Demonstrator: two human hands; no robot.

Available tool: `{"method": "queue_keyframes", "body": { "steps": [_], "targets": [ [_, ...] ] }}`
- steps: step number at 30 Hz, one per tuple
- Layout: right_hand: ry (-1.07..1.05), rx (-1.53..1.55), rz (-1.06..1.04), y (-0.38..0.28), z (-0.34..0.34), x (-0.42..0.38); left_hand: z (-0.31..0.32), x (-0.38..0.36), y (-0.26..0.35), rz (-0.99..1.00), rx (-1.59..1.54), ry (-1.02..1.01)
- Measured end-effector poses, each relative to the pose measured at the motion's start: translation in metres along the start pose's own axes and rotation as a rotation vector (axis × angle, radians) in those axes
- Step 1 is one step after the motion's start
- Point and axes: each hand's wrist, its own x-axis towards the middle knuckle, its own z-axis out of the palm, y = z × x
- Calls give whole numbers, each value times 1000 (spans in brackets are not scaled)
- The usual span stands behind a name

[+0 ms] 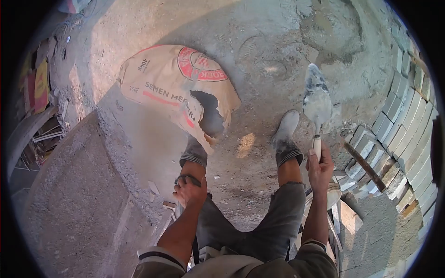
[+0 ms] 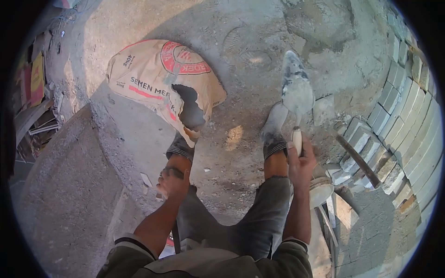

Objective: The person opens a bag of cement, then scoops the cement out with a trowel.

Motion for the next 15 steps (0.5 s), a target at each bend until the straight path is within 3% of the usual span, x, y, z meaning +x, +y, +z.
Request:
{"method": "queue_keyframes", "body": {
  "steps": [3,7,9,11,15],
  "targets": [
    [-184,-322,-250,-13,74,-64,6,6,-13,17,-37,-44],
    [-359,-634,-248,-32,143,-86,5,11,-28,12,-94,-67],
    [-408,-974,-127,-51,183,-76,7,14,-38,20,-136,-89],
    [-307,-1134,-133,-36,228,-57,17,17,-48,30,-151,-61],
    [-338,-1247,-74,-13,270,-43,28,21,-63,35,-189,-29]
  ]
}}
